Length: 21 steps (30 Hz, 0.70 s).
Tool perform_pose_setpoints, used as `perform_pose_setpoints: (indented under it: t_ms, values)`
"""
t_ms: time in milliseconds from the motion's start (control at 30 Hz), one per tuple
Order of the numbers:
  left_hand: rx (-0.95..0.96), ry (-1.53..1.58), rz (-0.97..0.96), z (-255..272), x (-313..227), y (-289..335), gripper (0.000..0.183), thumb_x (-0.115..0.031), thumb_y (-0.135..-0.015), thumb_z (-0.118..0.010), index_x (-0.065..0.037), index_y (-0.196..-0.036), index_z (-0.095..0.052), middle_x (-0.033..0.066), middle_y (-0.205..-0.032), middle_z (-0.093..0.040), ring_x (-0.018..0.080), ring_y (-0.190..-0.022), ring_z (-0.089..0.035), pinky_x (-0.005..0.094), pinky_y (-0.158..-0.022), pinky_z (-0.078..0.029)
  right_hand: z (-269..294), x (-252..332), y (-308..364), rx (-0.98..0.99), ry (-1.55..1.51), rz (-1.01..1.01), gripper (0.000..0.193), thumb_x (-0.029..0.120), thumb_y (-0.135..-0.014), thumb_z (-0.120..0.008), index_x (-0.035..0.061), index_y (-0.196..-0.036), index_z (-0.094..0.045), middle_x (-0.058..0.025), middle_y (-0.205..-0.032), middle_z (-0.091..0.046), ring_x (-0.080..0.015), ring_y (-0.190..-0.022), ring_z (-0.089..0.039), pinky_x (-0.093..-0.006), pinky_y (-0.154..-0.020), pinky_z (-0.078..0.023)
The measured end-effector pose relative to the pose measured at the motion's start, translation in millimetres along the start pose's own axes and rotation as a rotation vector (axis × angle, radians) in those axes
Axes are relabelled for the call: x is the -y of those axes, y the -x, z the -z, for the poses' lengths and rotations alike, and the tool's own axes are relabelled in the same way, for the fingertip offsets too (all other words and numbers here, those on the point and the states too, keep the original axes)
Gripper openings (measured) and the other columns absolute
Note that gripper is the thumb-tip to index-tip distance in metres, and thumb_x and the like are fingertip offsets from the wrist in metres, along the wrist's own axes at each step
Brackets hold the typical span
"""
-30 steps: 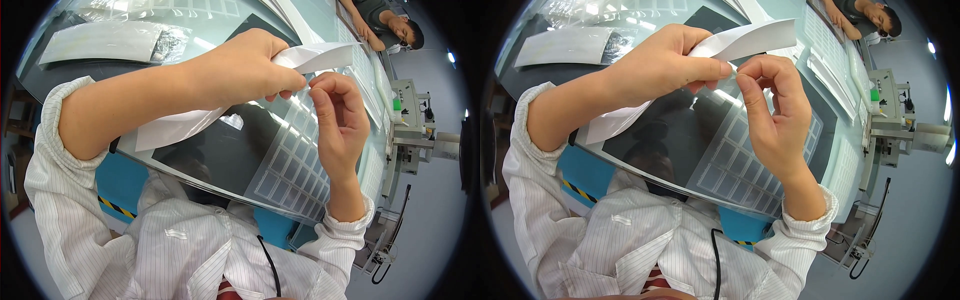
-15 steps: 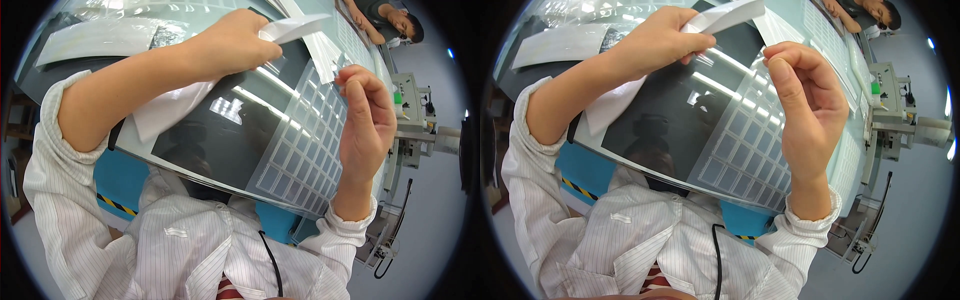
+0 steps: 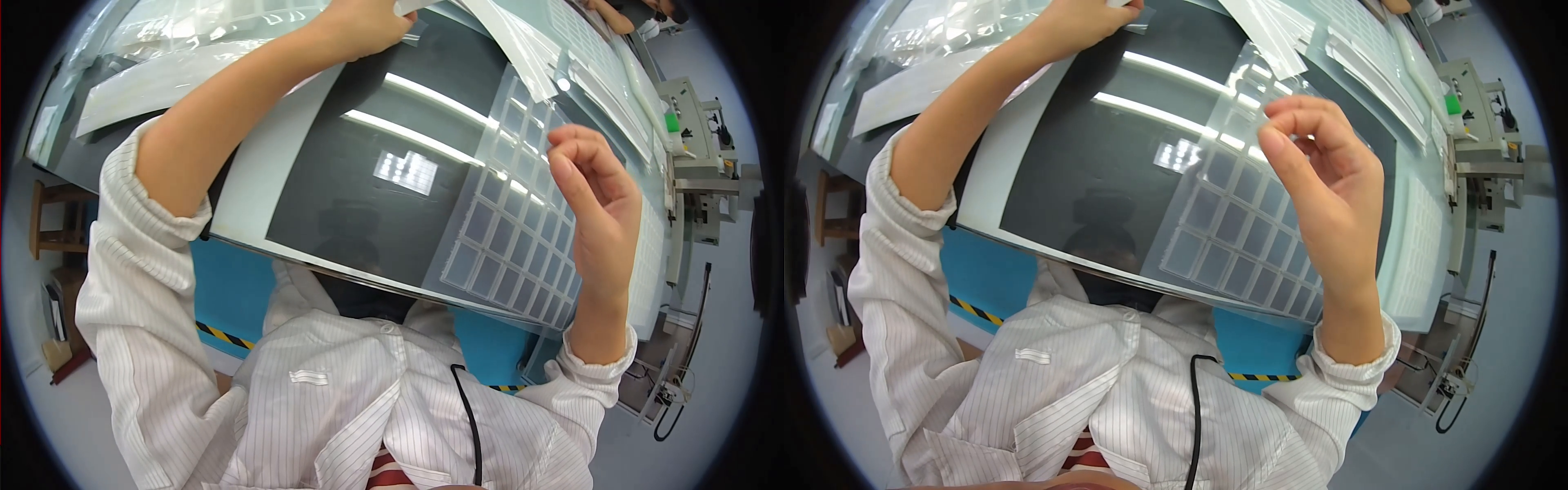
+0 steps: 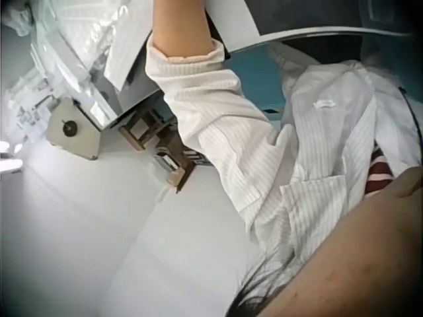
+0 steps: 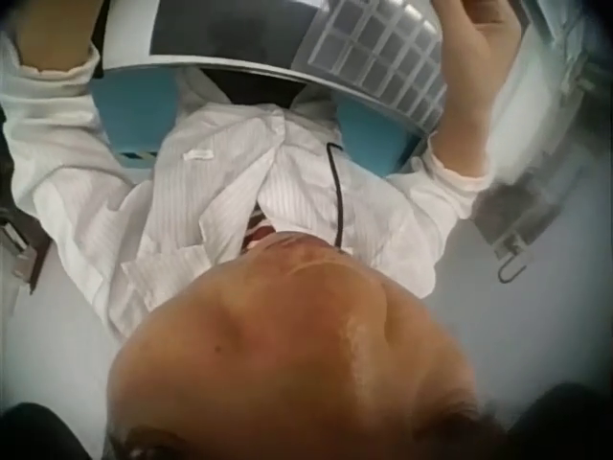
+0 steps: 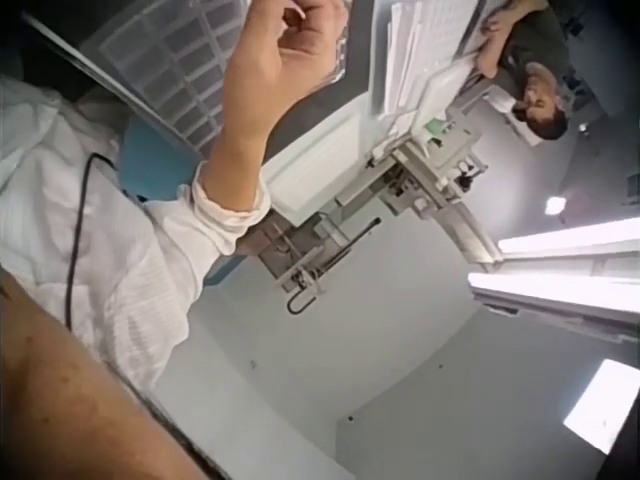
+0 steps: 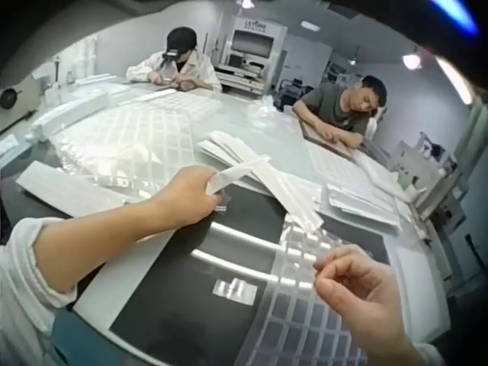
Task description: The recorder is peeling adhesive backing and applying protective tape to a tray containing small electronic components.
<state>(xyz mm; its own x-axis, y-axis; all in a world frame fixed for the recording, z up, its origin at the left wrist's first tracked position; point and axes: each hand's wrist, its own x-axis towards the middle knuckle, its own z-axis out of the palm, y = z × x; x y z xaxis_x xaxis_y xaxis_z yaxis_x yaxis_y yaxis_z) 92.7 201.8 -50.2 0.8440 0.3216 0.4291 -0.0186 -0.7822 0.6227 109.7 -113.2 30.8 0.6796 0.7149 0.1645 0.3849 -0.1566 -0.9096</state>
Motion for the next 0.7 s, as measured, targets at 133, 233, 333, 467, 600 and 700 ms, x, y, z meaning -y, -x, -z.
perform_pose_setpoints:
  t_ms: [133, 233, 333, 467, 600, 700]
  values:
    - [-0.070, -0.144, -0.148, -2, 8, -2, 0.016, -0.012, -0.084, -0.066, 0.003, -0.087, -0.066, 0.0285, -0.092, -0.067, 0.0476, -0.095, -0.062, 0.0520, -0.085, -0.049, 5, -12, 18, -0.040, 0.028, -0.029, 0.008, 0.009, -0.095, -0.068, 0.0015, -0.098, -0.068, -0.0042, -0.117, -0.060, -0.0064, -0.095, -0.054, -0.0213, -0.086, -0.041]
    - [-0.080, 0.169, -0.258, 18, -25, 18, 0.017, -0.013, -0.085, -0.067, 0.004, -0.088, -0.065, 0.0292, -0.093, -0.066, 0.0477, -0.097, -0.062, 0.0517, -0.086, -0.048, 16, -22, 33, -0.129, 0.045, -0.060, 0.008, 0.008, -0.095, -0.069, 0.0006, -0.099, -0.068, -0.0049, -0.116, -0.061, -0.0068, -0.092, -0.053, -0.0213, -0.081, -0.043]
    - [-0.059, 0.057, -0.175, 14, -13, 9, 0.020, -0.015, -0.085, -0.069, 0.004, -0.092, -0.065, 0.0294, -0.094, -0.067, 0.0476, -0.097, -0.062, 0.0503, -0.085, -0.049, 21, -27, 41, -0.147, 0.051, -0.045, 0.008, 0.007, -0.095, -0.068, -0.0005, -0.099, -0.068, -0.0050, -0.116, -0.061, -0.0063, -0.091, -0.052, -0.0212, -0.082, -0.043]
    - [-0.111, -0.018, -0.112, 12, -3, 0, 0.021, -0.014, -0.086, -0.069, 0.004, -0.094, -0.064, 0.0282, -0.090, -0.067, 0.0480, -0.091, -0.063, 0.0482, -0.078, -0.049, 29, -28, 55, -0.151, 0.030, -0.110, 0.006, 0.009, -0.097, -0.065, 0.0026, -0.096, -0.065, -0.0031, -0.117, -0.058, -0.0084, -0.101, -0.052, -0.0236, -0.094, -0.039]
    - [-0.291, -0.083, -0.174, 18, 3, -10, 0.022, -0.015, -0.086, -0.068, 0.005, -0.094, -0.063, 0.0286, -0.089, -0.066, 0.0476, -0.088, -0.064, 0.0485, -0.075, -0.049, 34, -28, 66, -0.191, -0.003, -0.130, 0.005, 0.008, -0.096, -0.065, 0.0029, -0.095, -0.065, -0.0017, -0.115, -0.058, -0.0067, -0.096, -0.052, -0.0223, -0.091, -0.039]
    - [-0.224, 0.012, -0.022, 17, -19, -9, 0.027, -0.022, -0.087, -0.068, 0.003, -0.097, -0.068, 0.0217, -0.080, -0.068, 0.0347, -0.074, -0.066, 0.0428, -0.072, -0.050, 38, -37, 67, -0.207, -0.041, -0.111, 0.004, 0.007, -0.095, -0.065, 0.0030, -0.094, -0.065, -0.0007, -0.114, -0.058, -0.0057, -0.094, -0.051, -0.0212, -0.089, -0.039]
